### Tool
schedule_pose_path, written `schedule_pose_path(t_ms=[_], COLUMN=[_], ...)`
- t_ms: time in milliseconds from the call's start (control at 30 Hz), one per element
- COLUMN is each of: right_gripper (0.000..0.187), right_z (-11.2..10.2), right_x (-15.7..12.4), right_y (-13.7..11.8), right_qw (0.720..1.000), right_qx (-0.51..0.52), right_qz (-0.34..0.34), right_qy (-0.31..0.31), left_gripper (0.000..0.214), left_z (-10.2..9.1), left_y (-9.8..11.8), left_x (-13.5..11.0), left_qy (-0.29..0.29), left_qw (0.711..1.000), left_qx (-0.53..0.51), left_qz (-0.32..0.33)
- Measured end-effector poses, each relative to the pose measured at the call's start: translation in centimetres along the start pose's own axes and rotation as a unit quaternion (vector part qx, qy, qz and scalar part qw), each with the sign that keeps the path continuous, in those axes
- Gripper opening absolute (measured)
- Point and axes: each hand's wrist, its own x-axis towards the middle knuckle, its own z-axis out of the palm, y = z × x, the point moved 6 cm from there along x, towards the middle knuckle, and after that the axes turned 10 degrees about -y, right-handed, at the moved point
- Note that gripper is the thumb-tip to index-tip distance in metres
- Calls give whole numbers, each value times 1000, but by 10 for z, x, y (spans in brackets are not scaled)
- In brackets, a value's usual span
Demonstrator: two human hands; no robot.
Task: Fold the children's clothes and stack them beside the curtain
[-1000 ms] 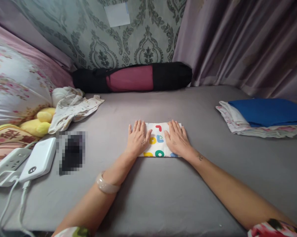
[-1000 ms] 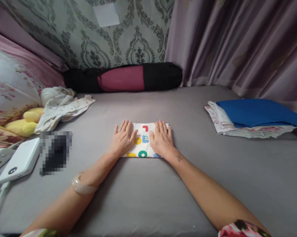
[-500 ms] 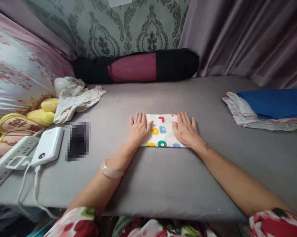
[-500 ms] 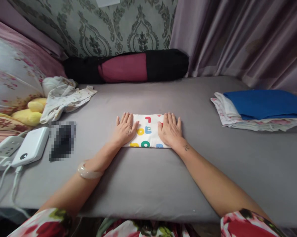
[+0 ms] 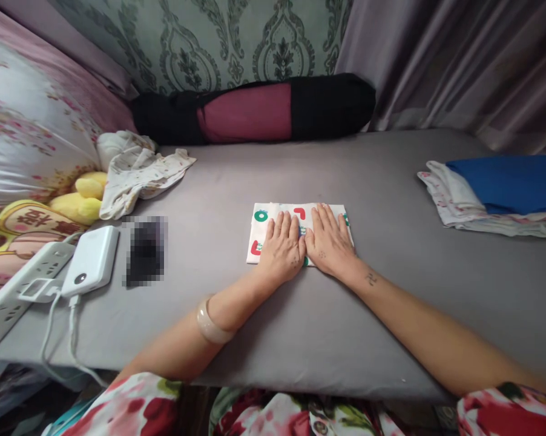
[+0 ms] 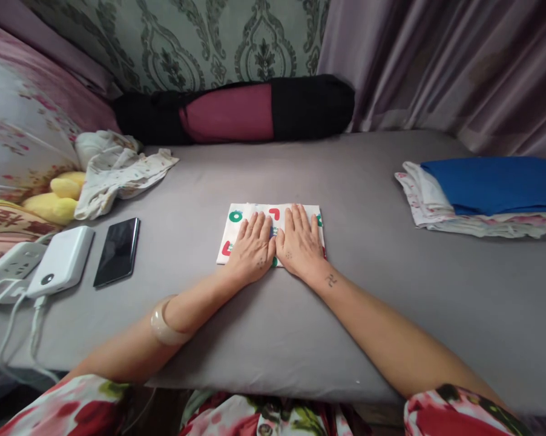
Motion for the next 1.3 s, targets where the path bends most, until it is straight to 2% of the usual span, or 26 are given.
schedule_pose_path(t_ms=[133, 233, 333, 433, 533, 633, 833, 1000, 1133, 1300], right_gripper=[60, 59, 60, 61, 62, 63, 63, 63, 65, 66], right_z=[-3, -12, -19, -14, -5, 0, -5, -13, -5, 3], right_x=[1, 1, -1, -2, -1, 0, 1, 4, 7, 8], right_y=[0, -8, -23, -35, -35, -32, -34, -52, -61, -58], right_qw=[1000, 1000, 996, 992, 993, 993, 993, 991, 989, 990], right_qx=[11, 14, 10, 10, 15, 17, -2, -12, -8, -2], right_qz=[-2, -23, -82, -129, -116, -106, -104, -118, -123, -116], right_qy=[-11, 7, 30, 7, -24, -40, -51, -61, -81, -78], left_gripper=[58, 54, 48, 44, 42, 42, 41, 41, 41, 41], left_z=[-5, -16, -27, -30, -31, -33, -38, -39, -39, -39], left_y=[-1, -9, -32, -60, -84, -98, -111, -123, -124, -125], left_x=[1, 3, 5, 8, 9, 10, 8, 5, 4, 3], left_qy=[-1, 31, 96, 147, 181, 204, 232, 239, 249, 259], left_qw=[1000, 998, 989, 975, 961, 948, 930, 909, 898, 881], left_qx=[-12, -46, -85, -123, -157, -184, -228, -266, -298, -333], left_qz=[-2, -20, -68, -109, -140, -159, -171, -214, -208, -213])
